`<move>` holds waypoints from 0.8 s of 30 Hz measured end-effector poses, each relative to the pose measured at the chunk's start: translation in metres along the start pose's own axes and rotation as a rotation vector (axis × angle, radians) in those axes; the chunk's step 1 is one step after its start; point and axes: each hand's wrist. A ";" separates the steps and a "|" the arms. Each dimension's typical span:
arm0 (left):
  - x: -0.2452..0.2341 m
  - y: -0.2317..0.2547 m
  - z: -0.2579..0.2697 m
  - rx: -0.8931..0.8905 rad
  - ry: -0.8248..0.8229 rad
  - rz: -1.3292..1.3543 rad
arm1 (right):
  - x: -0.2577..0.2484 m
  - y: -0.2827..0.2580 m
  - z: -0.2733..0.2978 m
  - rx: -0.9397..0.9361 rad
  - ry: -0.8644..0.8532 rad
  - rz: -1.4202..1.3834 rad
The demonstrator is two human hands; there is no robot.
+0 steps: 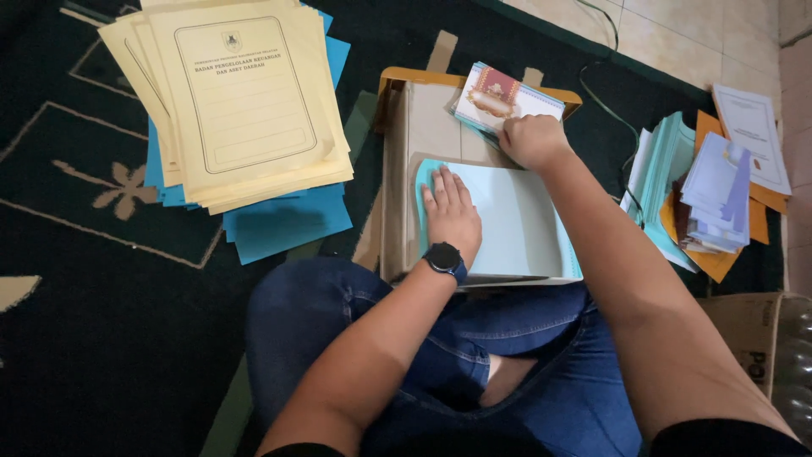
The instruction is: The person sits on the floor and repeatedly inserts a small booklet into a light blue folder, then smooths the cover. They continue this process with multiple identical items, stacking the completed units on a small stool in front of them.
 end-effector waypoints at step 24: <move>-0.043 0.016 0.011 0.175 0.172 -0.549 | -0.072 -0.025 0.164 0.081 0.979 -1.325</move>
Point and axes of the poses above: each hand's wrist, its own z-axis away from the middle knuckle, its own x-axis out of the palm, y = z × x, and after that the axes turned 8 degrees about -x, right-handed
